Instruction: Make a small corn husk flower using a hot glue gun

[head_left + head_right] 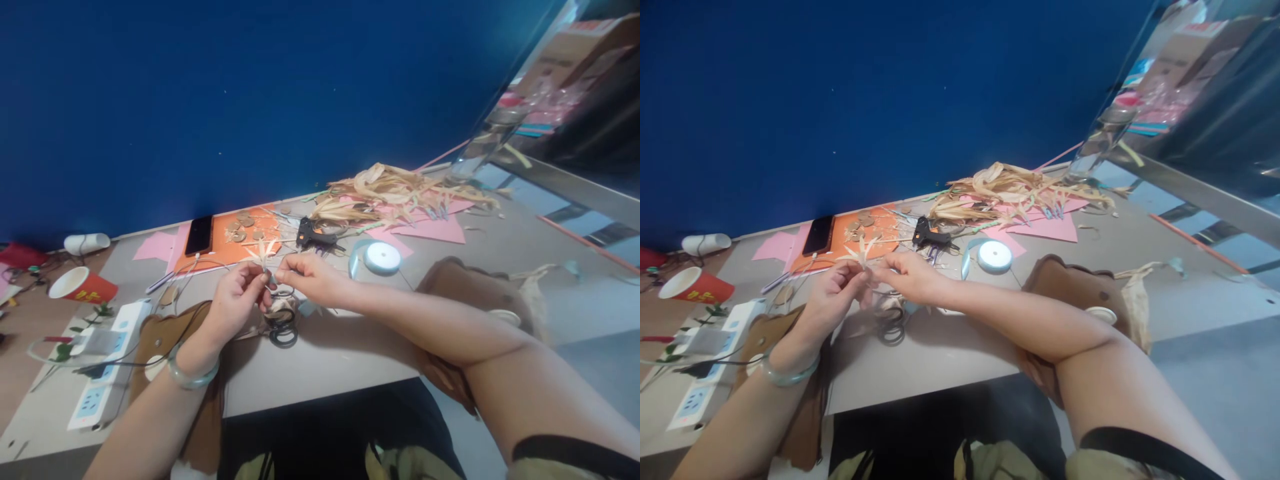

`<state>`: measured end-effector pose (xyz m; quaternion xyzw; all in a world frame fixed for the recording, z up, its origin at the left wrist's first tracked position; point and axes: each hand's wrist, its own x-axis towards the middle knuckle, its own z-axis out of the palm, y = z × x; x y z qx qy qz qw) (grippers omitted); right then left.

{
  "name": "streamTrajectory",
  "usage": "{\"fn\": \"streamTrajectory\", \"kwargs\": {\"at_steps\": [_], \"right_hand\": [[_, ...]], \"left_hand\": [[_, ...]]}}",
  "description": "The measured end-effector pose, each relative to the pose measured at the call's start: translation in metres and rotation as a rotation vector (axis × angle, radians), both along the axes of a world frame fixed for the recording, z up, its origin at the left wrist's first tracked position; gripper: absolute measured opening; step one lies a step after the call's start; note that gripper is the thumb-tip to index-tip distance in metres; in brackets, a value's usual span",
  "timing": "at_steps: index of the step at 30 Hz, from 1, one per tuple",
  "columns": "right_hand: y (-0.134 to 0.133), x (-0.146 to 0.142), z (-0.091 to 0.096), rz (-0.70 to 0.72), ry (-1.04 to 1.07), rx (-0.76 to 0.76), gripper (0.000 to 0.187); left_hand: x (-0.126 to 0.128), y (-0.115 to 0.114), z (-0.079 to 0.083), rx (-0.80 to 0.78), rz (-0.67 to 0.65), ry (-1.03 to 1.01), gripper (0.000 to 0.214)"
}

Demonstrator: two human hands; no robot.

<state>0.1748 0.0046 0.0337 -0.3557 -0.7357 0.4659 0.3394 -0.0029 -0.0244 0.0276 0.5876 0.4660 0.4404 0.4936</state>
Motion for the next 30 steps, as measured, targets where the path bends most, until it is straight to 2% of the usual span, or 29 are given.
{"fn": "streamTrajectory", "kwargs": {"at_steps": [9, 17, 19, 23, 30], "right_hand": [[0.002, 0.001, 0.000, 0.047, -0.043, -0.069, 0.032], [0.003, 0.003, 0.000, 0.072, -0.123, -0.157, 0.035], [0.005, 0.004, 0.000, 0.083, -0.162, -0.104, 0.034], [0.008, 0.005, 0.000, 0.085, -0.163, 0.043, 0.012], [0.008, 0.008, 0.000, 0.065, -0.120, 0.195, 0.008]], "left_hand": [[-0.008, 0.003, 0.002, -0.033, 0.002, 0.037, 0.023], [-0.004, 0.001, 0.006, -0.070, 0.061, 0.026, 0.024], [-0.002, 0.000, 0.006, -0.061, 0.053, 0.026, 0.024], [-0.001, -0.002, 0.004, -0.028, 0.040, 0.029, 0.021], [0.003, -0.004, 0.002, -0.054, 0.019, 0.020, 0.023]]}}
